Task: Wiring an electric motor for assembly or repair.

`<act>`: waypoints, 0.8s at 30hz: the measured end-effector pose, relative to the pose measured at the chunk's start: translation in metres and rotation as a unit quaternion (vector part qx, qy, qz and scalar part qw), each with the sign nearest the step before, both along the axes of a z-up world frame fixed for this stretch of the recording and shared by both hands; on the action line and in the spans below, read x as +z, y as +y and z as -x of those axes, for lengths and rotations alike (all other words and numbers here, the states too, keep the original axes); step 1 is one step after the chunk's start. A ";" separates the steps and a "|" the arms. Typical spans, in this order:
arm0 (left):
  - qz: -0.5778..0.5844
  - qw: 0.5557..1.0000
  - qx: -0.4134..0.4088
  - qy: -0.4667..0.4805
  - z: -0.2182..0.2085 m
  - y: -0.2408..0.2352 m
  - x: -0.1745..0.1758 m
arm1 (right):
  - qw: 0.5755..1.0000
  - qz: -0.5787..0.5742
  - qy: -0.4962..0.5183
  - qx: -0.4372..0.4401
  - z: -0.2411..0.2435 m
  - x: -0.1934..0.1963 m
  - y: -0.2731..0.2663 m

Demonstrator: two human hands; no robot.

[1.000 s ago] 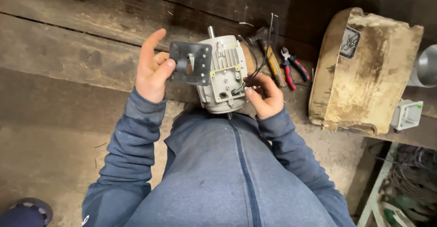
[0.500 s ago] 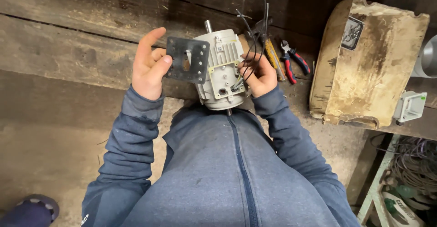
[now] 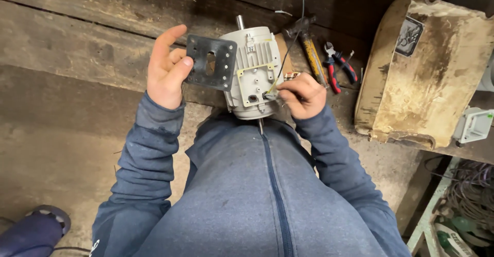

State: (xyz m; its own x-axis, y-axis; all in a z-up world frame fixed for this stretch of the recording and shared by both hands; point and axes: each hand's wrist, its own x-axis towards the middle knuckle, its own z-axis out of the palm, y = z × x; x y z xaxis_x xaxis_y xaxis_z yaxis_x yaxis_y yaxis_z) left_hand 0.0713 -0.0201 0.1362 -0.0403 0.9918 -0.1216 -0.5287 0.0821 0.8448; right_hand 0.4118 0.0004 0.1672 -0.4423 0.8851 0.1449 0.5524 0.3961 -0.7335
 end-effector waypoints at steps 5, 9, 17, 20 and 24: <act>-0.002 1.000 -0.001 0.011 -0.002 -0.001 -0.005 | 0.991 0.070 0.118 -0.002 0.017 0.026 -0.004; -0.005 1.000 -0.016 0.006 -0.010 0.005 0.007 | 0.986 0.114 0.096 -0.075 0.042 0.033 -0.005; -0.009 1.000 -0.012 -0.009 -0.014 0.004 0.010 | 0.969 -0.099 0.068 0.216 0.027 0.043 -0.017; -0.012 0.999 -0.020 -0.028 -0.017 0.005 0.024 | 0.978 -0.079 0.108 0.161 0.015 0.043 -0.029; -0.001 0.998 -0.055 -0.037 -0.016 0.001 0.032 | 0.978 -0.108 0.180 -0.015 0.021 0.050 -0.036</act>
State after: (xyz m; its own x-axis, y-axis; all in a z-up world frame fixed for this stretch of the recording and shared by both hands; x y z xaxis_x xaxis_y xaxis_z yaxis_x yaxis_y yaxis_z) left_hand 0.0869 -0.0187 0.1682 0.0772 0.9899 -0.1188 -0.5784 0.1415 0.8034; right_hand 0.3904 -0.0360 0.2176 -0.3035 0.8284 0.4707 0.2876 0.5507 -0.7836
